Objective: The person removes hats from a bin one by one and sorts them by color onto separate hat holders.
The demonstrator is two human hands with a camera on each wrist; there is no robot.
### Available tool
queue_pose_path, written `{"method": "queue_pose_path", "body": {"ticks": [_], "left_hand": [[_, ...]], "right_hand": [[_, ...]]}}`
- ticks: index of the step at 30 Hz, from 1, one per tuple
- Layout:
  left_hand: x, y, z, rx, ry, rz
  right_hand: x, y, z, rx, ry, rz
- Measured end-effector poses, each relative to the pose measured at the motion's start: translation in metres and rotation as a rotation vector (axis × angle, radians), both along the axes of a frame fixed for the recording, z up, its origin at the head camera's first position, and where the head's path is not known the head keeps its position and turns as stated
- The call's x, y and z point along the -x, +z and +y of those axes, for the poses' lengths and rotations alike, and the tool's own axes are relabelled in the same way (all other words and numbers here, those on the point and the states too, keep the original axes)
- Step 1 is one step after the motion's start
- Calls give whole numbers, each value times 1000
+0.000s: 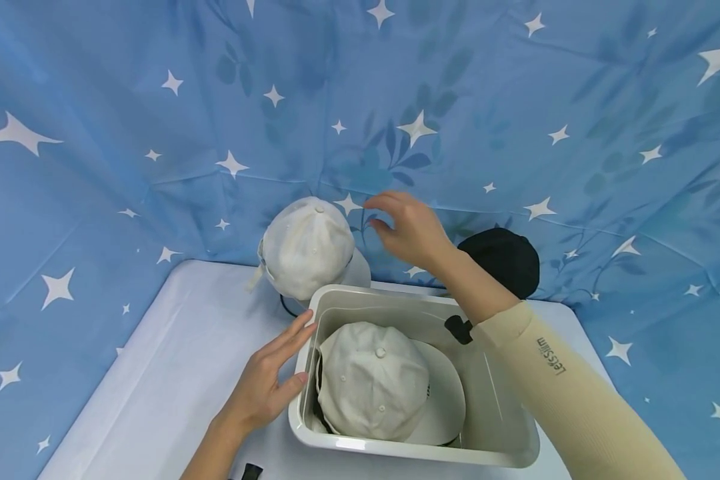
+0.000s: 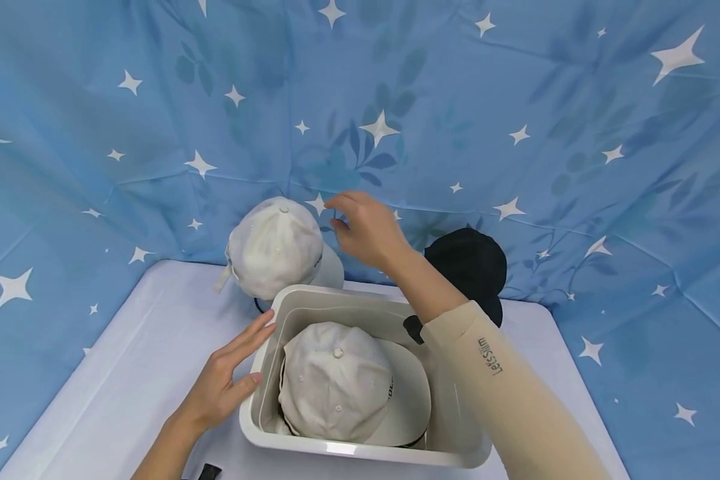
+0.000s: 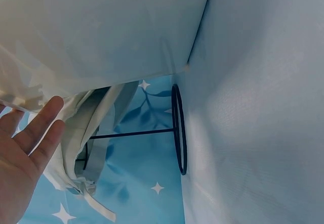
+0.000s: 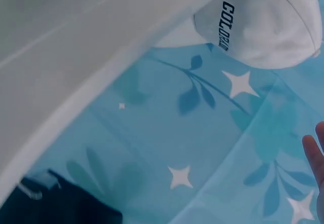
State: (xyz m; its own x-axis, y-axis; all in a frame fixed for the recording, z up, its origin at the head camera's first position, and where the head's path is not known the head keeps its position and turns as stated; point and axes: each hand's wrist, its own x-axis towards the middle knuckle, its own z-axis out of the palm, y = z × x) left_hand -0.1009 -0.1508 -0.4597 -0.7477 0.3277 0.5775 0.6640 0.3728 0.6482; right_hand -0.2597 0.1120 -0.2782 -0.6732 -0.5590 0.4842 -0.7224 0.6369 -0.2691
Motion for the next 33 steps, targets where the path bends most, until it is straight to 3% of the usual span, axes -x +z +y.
{"method": "queue_pose_path", "body": {"ticks": [9, 18, 33], "left_hand": [[0, 1, 1, 9, 3, -11], [-1, 2, 2, -3, 3, -14], [-1, -3, 6, -37, -3, 42]], "right_hand": [[-17, 13, 17, -14, 53, 81], [-33, 20, 33, -36, 45, 114], [-57, 10, 60, -82, 56, 175]]}}
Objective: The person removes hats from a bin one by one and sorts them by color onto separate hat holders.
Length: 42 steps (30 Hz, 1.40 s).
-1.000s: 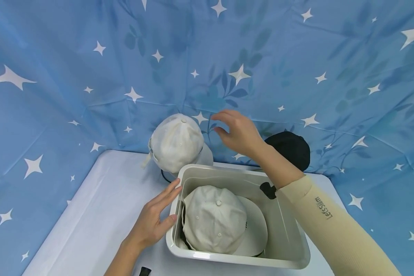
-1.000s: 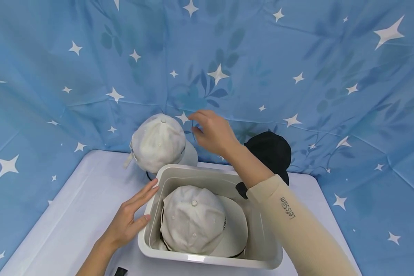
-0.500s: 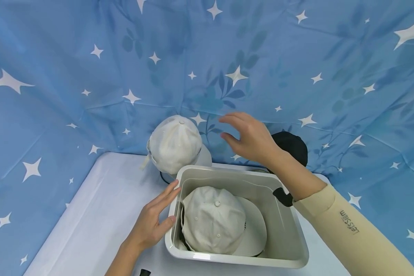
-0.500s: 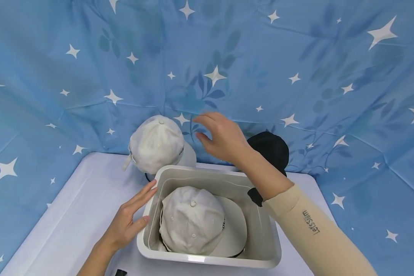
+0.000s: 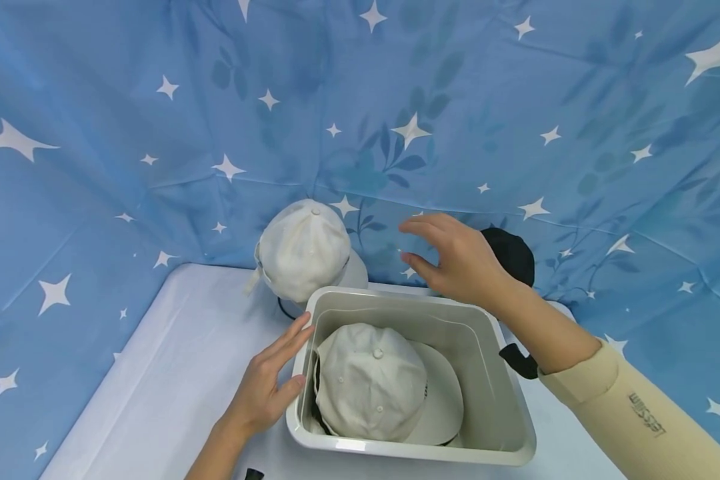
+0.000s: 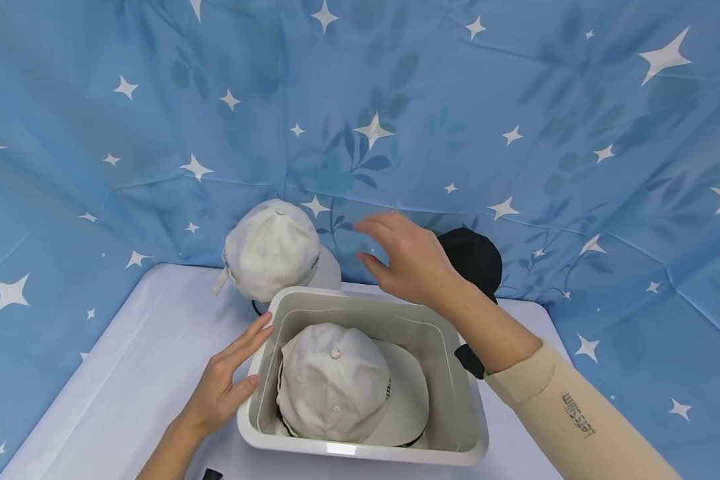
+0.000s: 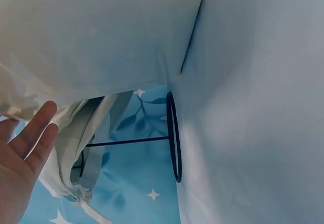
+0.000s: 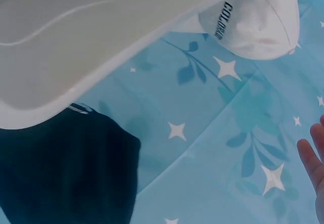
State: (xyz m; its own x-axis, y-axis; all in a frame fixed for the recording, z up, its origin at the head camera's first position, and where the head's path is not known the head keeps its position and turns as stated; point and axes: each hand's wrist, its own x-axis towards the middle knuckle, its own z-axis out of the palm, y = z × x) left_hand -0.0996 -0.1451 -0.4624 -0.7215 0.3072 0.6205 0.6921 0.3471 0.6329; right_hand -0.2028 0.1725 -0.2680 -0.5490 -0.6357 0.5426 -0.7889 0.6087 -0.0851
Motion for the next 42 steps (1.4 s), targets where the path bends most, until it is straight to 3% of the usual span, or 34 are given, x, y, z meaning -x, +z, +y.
{"method": "queue_pose_path", "body": {"ticks": [4, 10, 21, 34, 42], "left_hand": [[-1, -1, 2, -21, 3, 1], [-1, 0, 4, -36, -1, 14], [0, 0, 4, -32, -3, 24], [1, 0, 6, -31, -8, 16], [-1, -2, 5, -37, -4, -9]], "right_hand": [[-4, -7, 4, -25, -2, -5], [-14, -14, 9, -60, -4, -102], [-30, -26, 16, -85, 64, -163], [-50, -45, 28, -52, 45, -443], [-61, -51, 28, -129, 10, -497]]}}
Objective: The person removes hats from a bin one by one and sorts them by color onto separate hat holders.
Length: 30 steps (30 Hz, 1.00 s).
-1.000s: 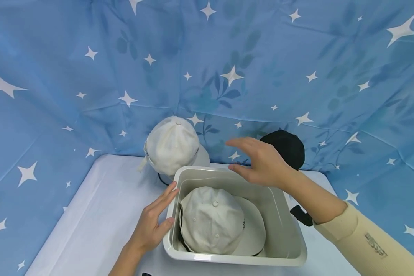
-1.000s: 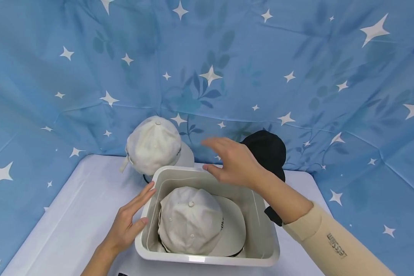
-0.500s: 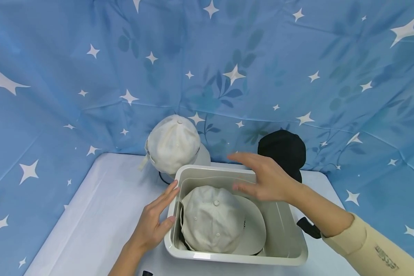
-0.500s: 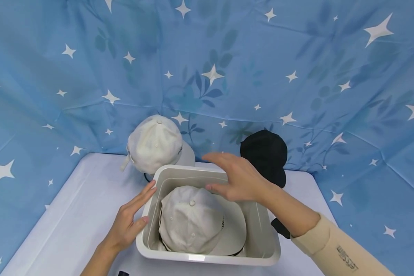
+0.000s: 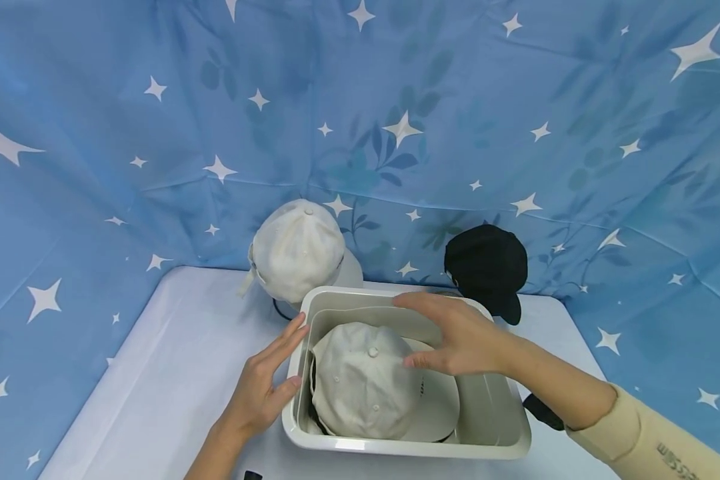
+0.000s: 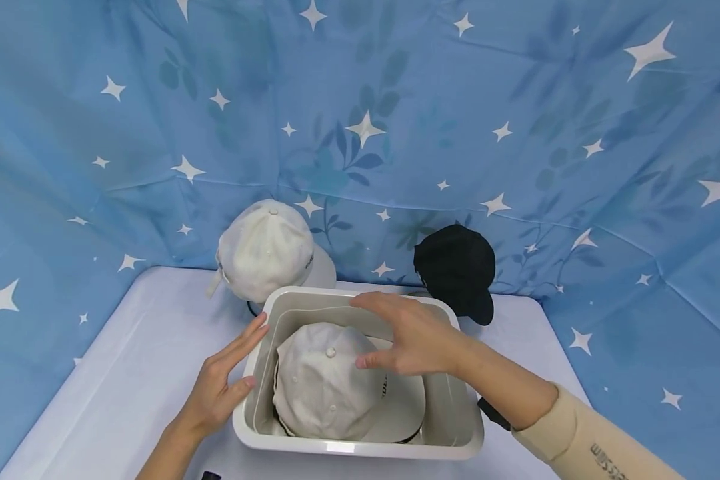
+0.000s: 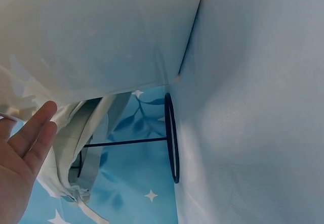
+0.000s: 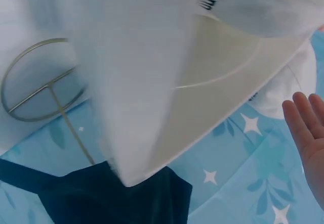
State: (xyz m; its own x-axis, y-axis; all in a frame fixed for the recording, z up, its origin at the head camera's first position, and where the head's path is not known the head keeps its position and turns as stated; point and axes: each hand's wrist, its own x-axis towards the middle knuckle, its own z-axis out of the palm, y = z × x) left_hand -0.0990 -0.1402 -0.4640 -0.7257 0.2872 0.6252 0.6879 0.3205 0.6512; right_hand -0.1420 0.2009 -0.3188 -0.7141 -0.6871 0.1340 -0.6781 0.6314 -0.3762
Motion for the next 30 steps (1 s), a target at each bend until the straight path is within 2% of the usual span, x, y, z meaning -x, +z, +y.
{"method": "queue_pose_path", "body": {"ticks": [4, 8, 17, 24, 30], "left_hand": [[1, 0, -1, 0, -6, -4], [1, 0, -1, 2, -3, 0], [-1, 0, -1, 2, 1, -7], [0, 1, 0, 0, -1, 2], [0, 1, 0, 4, 5, 10]], "right_hand": [[-2, -8, 3, -28, -1, 47], [-1, -19, 6, -6, 29, 91], [-4, -34, 7, 34, 58, -22], [-4, -44, 8, 70, 75, -15], [-5, -53, 6, 56, 83, -35]]}}
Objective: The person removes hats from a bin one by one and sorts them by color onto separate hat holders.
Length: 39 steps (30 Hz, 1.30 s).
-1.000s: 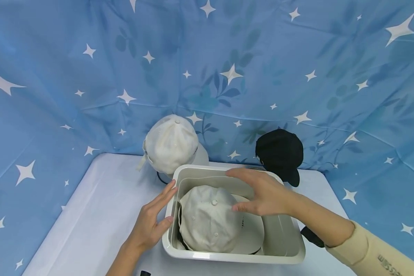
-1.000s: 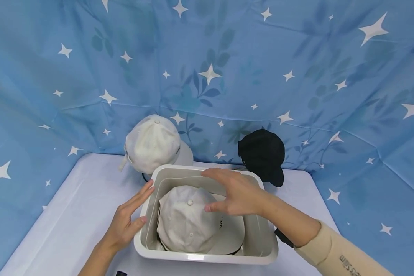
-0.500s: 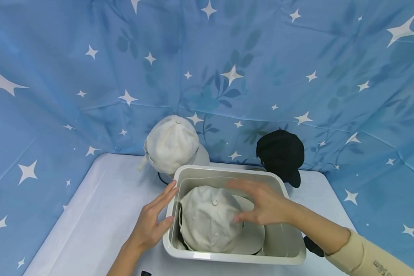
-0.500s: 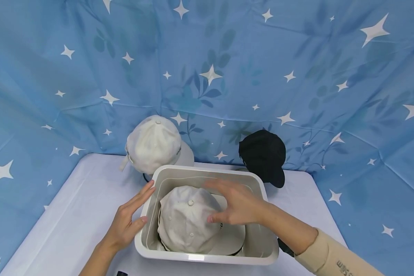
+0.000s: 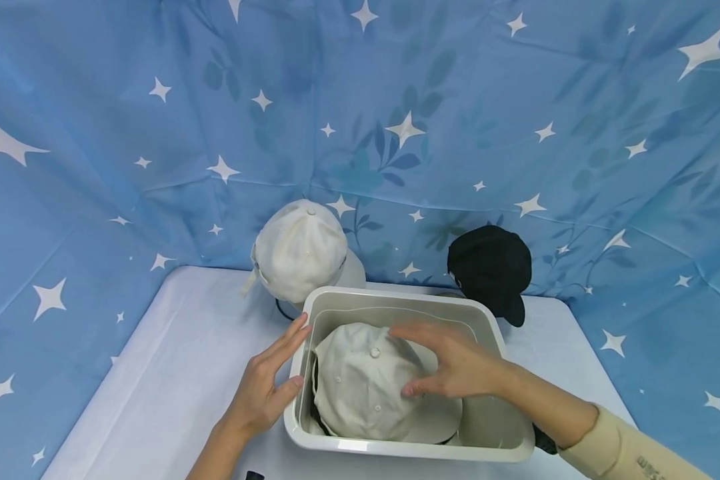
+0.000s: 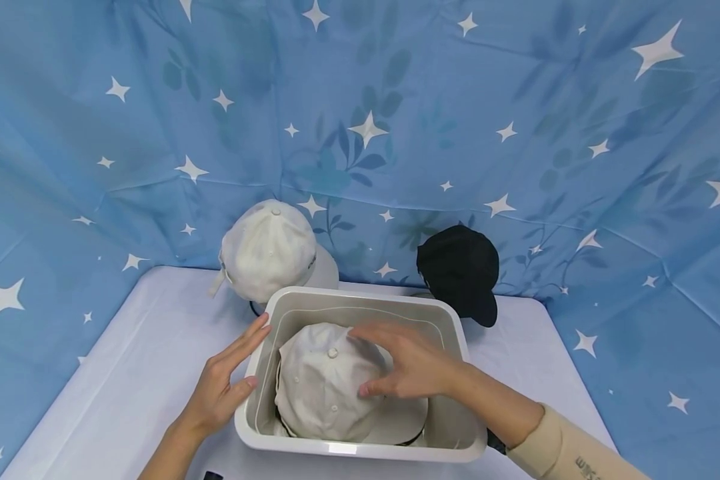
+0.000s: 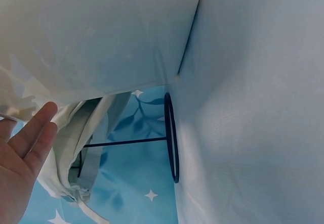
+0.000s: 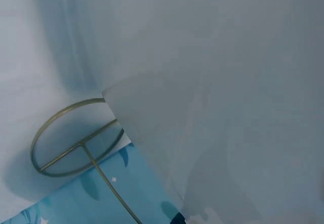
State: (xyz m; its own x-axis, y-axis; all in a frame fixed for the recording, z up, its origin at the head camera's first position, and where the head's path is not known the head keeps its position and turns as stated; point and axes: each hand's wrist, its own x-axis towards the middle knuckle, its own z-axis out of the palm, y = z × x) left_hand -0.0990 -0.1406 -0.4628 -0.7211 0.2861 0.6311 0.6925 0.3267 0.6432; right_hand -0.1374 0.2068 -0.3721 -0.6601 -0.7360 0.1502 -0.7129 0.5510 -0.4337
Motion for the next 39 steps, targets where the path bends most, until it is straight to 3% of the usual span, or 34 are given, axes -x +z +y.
{"method": "queue_pose_path", "body": {"ticks": [5, 14, 22, 39], "left_hand": [[0, -1, 0, -3, 1, -5], [0, -1, 0, -6, 4, 2], [0, -1, 1, -9, 4, 10], [1, 0, 0, -9, -5, 10]], "right_hand": [[0, -6, -3, -14, 1, -38], [0, -17, -5, 14, 2, -3], [0, -23, -7, 15, -2, -24], [6, -25, -3, 147, 28, -156]]}}
